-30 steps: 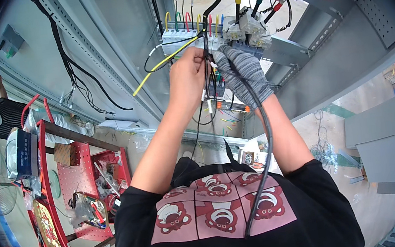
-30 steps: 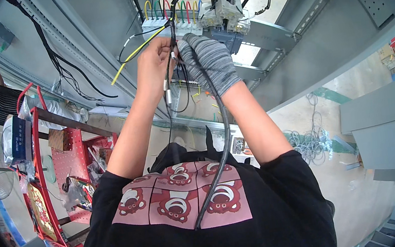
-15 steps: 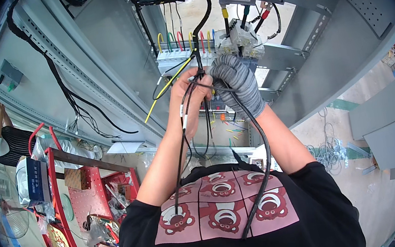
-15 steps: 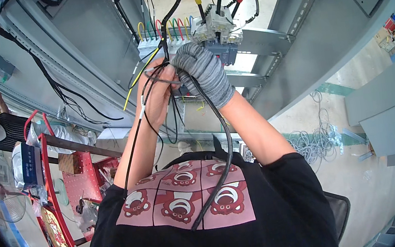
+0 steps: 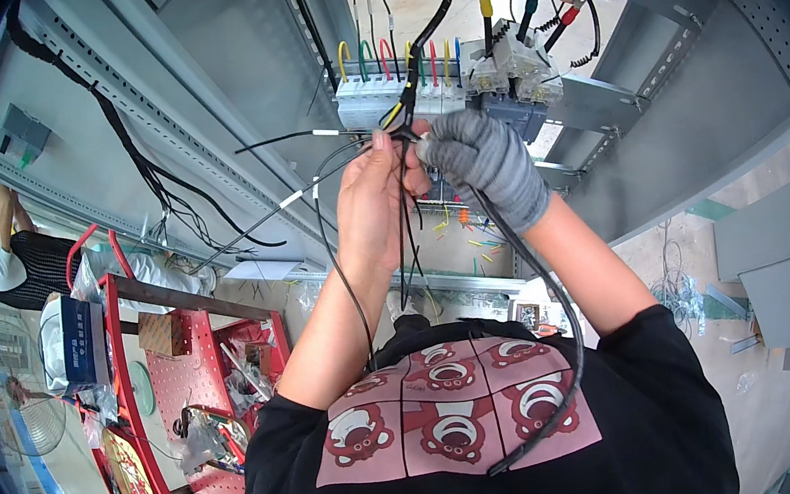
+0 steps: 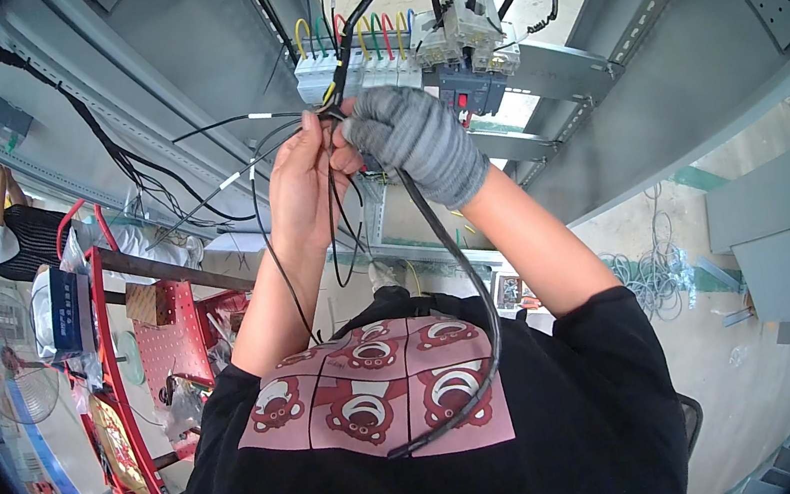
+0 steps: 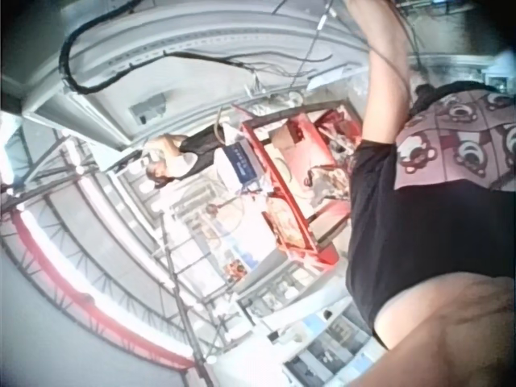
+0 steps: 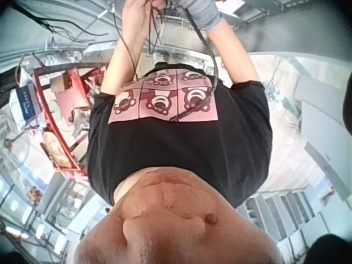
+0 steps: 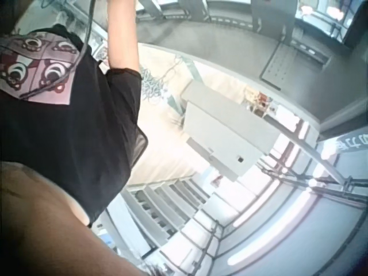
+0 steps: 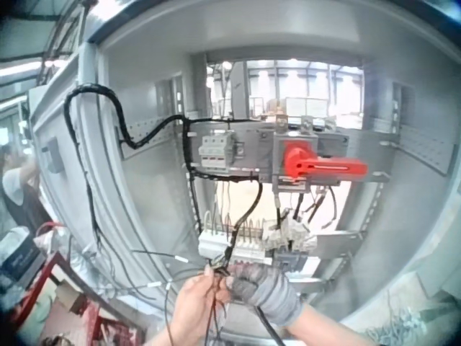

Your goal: The person works inside an open electrical panel, stripping wire ends, inserting them into terminal blocks, and securing connections. They use pliers and a screwdriver to manipulate the wires and tighten terminals. The person also applies white heat-shrink tubing to wire ends and organizes the wiring within the panel.

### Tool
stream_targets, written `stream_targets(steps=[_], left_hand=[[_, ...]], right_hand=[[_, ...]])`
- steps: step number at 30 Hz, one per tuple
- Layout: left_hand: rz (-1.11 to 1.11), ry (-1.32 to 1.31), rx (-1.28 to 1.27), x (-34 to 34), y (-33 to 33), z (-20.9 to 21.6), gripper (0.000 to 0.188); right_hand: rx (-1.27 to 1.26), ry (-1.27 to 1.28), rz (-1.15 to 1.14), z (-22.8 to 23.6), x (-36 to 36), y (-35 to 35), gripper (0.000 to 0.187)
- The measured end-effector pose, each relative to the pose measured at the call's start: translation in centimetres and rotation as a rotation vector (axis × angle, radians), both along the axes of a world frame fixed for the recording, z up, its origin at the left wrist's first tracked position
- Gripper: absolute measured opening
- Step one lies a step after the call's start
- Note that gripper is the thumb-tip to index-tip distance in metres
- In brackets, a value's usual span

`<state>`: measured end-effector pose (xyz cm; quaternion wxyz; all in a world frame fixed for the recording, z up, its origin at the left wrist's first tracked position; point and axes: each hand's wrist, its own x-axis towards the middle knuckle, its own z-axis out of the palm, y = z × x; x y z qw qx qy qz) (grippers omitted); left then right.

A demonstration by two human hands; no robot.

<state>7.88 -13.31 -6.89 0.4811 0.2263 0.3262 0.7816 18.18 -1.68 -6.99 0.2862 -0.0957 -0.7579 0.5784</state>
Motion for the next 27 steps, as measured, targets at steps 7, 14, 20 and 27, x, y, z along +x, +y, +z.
stream_targets(steps=[7,14,20,27], left_hand=[[-0.093,0.122,-0.028,0.1,0.4,-0.5,0.043],[-0.167,0.381,-0.087,-1.1,0.5,0.3,0.044],[-0.032,0.759,-0.179,-2.1,0.5,-1.2,0.039],[0.133,0.910,-0.123,-0.7,1.2,-1.0,0.032]], right_hand=[[0.527,0.069,-0.112,-4.7,2.3,1.4,0.025],[0.677,-0.118,-0.143,-4.5,2.0,1.1,0.021],[0.104,-0.212,-0.280,-2.0,4.0,-0.8,0.022],[-0.279,-0.109,-0.090,-1.5,2.1,-1.8,0.033]])
